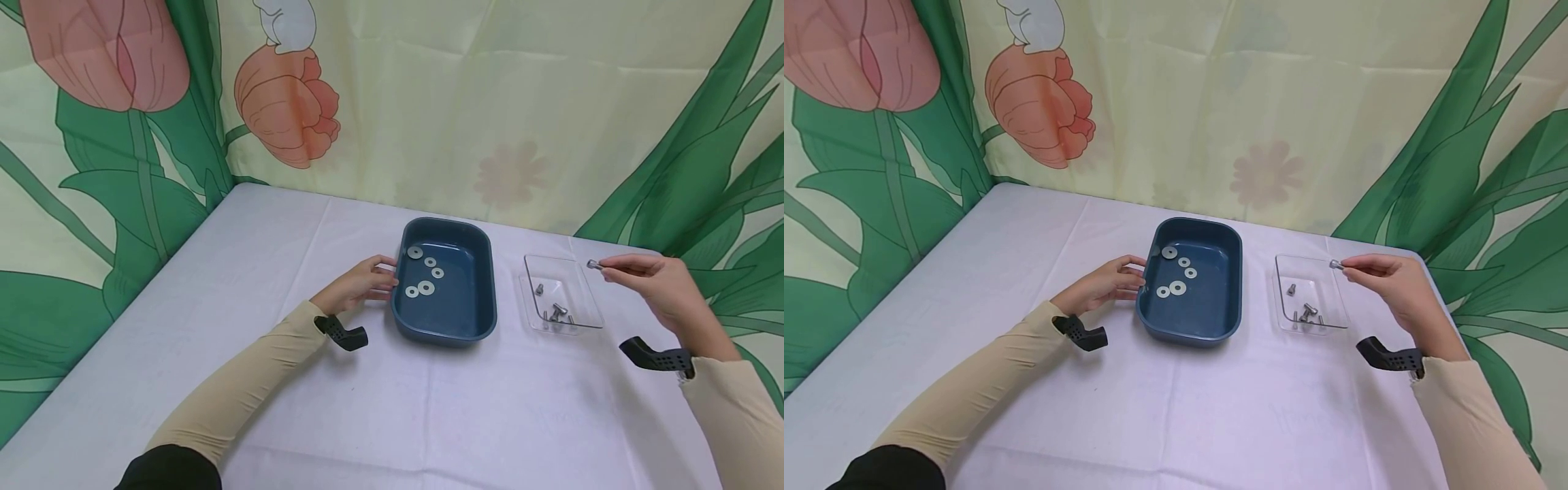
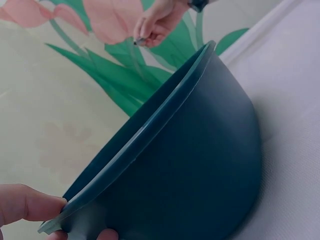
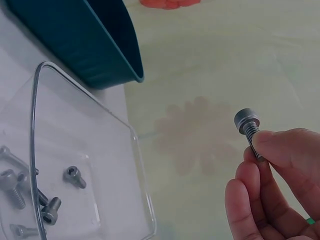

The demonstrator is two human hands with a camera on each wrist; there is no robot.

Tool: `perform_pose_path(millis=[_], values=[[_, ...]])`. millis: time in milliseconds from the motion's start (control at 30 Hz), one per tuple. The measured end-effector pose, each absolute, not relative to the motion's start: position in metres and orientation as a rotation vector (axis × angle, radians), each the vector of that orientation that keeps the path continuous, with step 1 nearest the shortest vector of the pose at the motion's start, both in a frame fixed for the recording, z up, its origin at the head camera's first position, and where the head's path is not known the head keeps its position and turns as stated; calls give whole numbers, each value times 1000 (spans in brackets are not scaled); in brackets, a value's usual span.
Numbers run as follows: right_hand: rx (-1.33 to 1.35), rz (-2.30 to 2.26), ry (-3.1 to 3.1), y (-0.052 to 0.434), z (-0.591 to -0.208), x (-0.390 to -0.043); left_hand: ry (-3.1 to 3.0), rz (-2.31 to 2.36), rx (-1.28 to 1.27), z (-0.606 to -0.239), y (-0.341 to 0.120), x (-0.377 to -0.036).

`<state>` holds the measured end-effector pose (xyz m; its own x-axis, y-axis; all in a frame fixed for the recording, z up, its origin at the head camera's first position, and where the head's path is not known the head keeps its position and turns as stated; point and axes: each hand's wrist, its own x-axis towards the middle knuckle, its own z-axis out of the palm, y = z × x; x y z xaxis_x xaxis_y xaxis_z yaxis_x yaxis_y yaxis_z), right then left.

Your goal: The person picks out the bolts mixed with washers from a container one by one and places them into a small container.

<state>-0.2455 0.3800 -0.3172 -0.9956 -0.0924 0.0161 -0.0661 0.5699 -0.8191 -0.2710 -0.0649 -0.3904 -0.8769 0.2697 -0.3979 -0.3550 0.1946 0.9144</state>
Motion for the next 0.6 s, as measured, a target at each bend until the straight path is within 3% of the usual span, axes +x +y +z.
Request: perform_pose_path(millis=[600], values=[[-84, -1468, 2686, 387, -319, -245, 2001, 1735, -74, -391, -65, -270]])
